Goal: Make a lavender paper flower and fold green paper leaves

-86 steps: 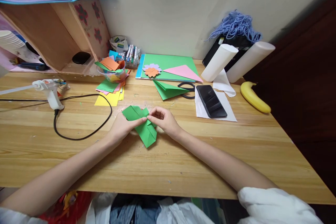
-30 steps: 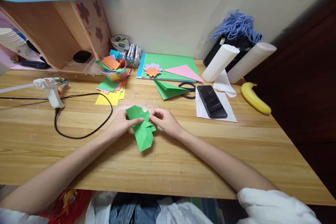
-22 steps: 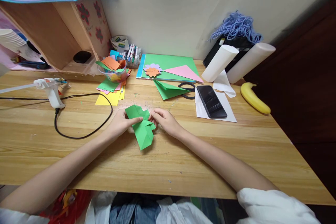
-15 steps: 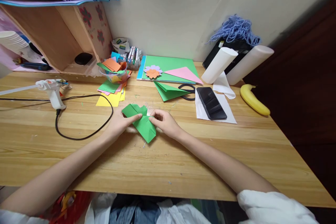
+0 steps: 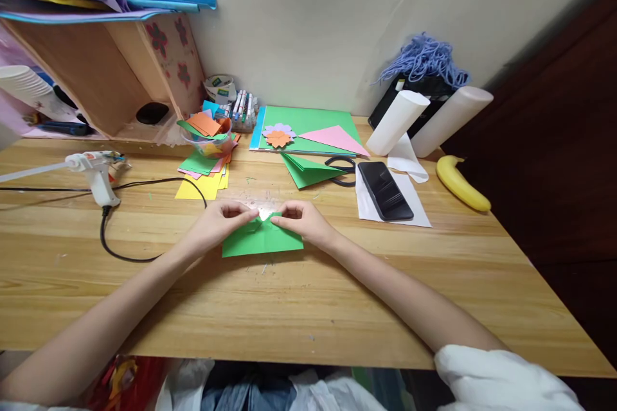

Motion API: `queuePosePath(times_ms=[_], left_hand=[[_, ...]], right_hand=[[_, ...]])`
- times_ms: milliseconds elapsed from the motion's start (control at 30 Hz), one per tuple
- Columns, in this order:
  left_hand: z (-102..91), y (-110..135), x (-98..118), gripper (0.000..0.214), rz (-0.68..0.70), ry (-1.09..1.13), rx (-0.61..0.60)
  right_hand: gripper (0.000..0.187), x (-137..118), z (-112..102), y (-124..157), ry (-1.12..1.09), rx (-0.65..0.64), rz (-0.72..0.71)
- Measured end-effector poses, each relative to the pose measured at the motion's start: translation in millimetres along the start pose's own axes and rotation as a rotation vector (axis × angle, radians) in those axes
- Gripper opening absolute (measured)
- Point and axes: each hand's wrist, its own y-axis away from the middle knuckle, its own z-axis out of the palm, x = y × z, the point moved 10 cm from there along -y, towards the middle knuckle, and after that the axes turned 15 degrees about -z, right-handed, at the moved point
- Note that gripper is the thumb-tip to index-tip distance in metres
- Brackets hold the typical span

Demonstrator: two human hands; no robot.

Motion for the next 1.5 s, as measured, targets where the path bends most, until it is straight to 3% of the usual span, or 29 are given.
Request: queuePosePath(times_ms=[167,400,700,1000,1167,1500], left_hand=[[10.4,1.6,0.7,0.037,0.072,-0.191,0.045],[5.2,-1.6,-0.1,0.035,0.034,-0.1,0.05],[6.2,-1.3,-0.1,0.035,0.038,-0.038,-0.014],[7.9,-1.8,-0.8,0.036,0.041,-0.073,0.005],[10.0,3.7,8.9,0.037,0.084,-0.162,0.012],[15.8,9.6,19.3,0.03,0.205,-0.256,0.003]], right_hand=[[0.026,1.4,3.6,1.1,0.014,0.019,-0.051],[0.034,-6.1,1.2,-0.5,0.082,0.003,-0.091],[0.038,5.4,4.8,2.4,0.007,-0.099,0.069],[0.034,5.4,9.5,3.5,-0.011,-0.161,0.097],[0.03,3.7,8.6,1.6,0.053,-0.197,0.063],[0.027,2.4,14.6,5.4,0.08,-0.286,0.125]])
